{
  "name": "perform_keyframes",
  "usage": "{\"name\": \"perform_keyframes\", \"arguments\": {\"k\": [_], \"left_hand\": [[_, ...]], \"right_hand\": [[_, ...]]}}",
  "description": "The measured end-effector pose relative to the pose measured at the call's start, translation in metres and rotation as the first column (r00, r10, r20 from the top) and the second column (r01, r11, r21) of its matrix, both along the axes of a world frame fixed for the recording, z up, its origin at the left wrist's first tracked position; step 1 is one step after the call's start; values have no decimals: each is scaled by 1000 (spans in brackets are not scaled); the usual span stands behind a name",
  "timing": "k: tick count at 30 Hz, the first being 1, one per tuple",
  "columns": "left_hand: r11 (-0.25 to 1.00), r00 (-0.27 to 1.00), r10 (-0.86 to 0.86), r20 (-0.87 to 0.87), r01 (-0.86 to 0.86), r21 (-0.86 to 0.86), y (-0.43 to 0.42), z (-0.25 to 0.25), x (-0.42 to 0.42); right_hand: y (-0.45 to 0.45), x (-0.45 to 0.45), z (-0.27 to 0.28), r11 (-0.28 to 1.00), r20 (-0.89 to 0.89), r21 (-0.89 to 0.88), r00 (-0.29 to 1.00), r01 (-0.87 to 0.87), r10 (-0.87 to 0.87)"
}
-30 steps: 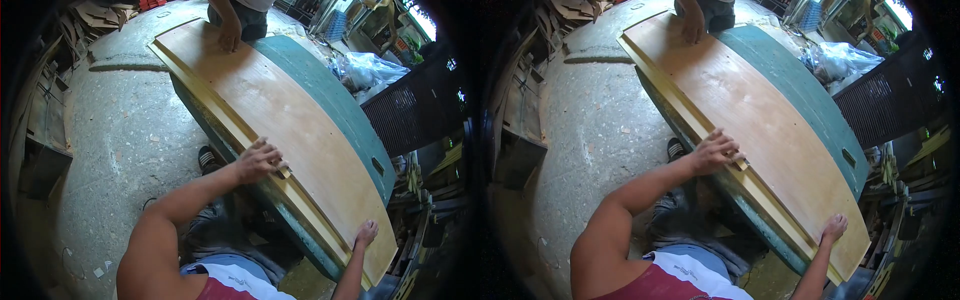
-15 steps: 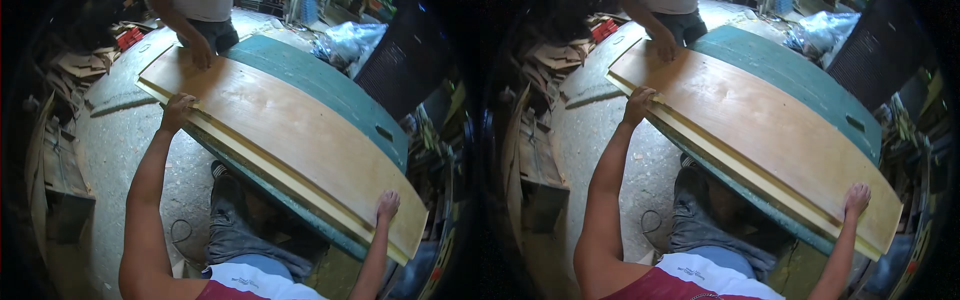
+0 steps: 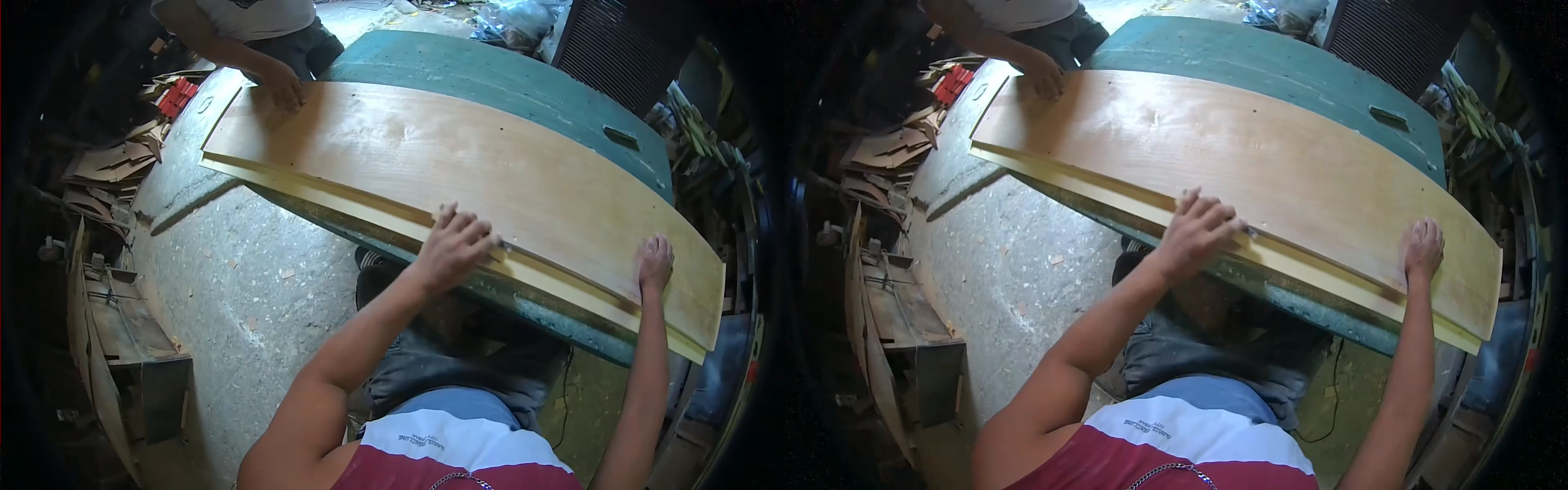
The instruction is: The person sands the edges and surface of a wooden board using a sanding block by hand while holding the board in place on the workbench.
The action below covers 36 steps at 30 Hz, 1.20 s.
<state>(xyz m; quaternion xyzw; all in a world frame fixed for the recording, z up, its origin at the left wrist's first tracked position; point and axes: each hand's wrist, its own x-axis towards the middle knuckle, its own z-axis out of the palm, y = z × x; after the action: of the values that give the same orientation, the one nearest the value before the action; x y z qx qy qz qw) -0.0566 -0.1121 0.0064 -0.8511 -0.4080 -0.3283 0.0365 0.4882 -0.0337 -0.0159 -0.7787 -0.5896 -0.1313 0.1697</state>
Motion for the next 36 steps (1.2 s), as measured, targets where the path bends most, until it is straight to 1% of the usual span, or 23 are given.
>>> {"name": "perform_keyframes", "arguments": {"k": [2, 5, 6, 7, 8, 9, 10, 11, 12, 14, 16, 17, 18, 20, 21, 22, 24, 26, 28, 30, 32, 34, 36], "left_hand": [[1000, 1000, -18, -24, 18, -15, -8, 0, 2], [1000, 997, 16, -74, -17, -15, -21, -7, -31], [998, 996, 62, -69, -62, 9, -13, -13, -55], [991, 990, 133, -45, -134, -24, -12, 1, -86], [973, 975, 222, -30, -219, 76, 0, -13, -130], [952, 956, 292, 27, -293, 90, 9, -22, -177], [914, 919, 391, -44, -382, 136, 12, -11, -218], [913, 922, 386, 35, -387, 131, 15, -11, -259], [868, 868, 492, 63, -495, 46, 14, -10, -284], [844, 837, 536, 106, -535, -36, 16, -19, -286], [925, 926, 376, 24, -376, 58, 14, -26, -241], [968, 969, 246, -11, -245, 53, 8, -15, -211], [960, 952, 281, -124, -278, 46, -1, -2, -189], [941, 938, 333, -100, -323, 105, 11, -11, -228], [923, 926, 377, 0, -376, 86, 20, -11, -255], [885, 883, 466, 53, -465, -28, 23, -13, -282], [793, 793, 608, 49, -609, 17, 28, -27, -307], [896, 897, 439, 43, -441, 54, 26, -31, -273], [946, 951, 306, -39, -299, 124, 14, -27, -202], [959, 961, 264, -76, -254, 126, 7, -18, -186], [926, 931, 363, -33, -356, 123, 19, -20, -232], [895, 895, 445, 41, -445, 7, 26, -23, -286], [862, 868, 495, -39, -485, 147, 26, -21, -278]], "right_hand": [[7, 1, 3, 1000, -39, 21, 999, -15, 15], [2, -5, -2, 999, 31, -30, 999, 17, -16], [4, -1, -4, 1000, 31, -14, 999, 12, -11], [6, 3, -3, 1000, 38, 2, 999, 5, -5], [7, 4, -1, 1000, 39, 2, 999, 5, -5], [7, 2, -1, 1000, 48, 12, 999, 9, -9], [5, -1, -2, 1000, 54, 18, 998, 12, -13], [4, -5, -1, 1000, 45, 14, 999, 17, -18], [3, -8, 4, 1000, 65, -10, 998, 29, -28], [3, -10, 6, 998, 70, -40, 997, 44, -41], [4, 0, -3, 1000, 85, -18, 996, 9, -8], [7, 3, -6, 1000, 77, -23, 997, 16, -15], [9, 6, -8, 1000, 73, -4, 997, 2, -2], [6, 9, -9, 1000, 82, 3, 996, -28, 28], [8, 7, -9, 1000, 79, 4, 997, -7, 7], [8, 7, -7, 1000, 76, 1, 997, 15, -15], [5, -7, 7, 998, 83, -41, 996, 45, -42], [4, -14, 8, 993, 79, -87, 994, 76, -69], [5, -8, 2, 998, 96, -30, 994, 52, -49], [4, -2, -3, 999, 95, -17, 994, 51, -49], [9, -1, -1, 1000, 88, 5, 996, 28, -28], [6, -5, -1, 999, 73, -16, 996, 44, -43], [6, -13, 5, 997, 74, -37, 996, 61, -58]]}}
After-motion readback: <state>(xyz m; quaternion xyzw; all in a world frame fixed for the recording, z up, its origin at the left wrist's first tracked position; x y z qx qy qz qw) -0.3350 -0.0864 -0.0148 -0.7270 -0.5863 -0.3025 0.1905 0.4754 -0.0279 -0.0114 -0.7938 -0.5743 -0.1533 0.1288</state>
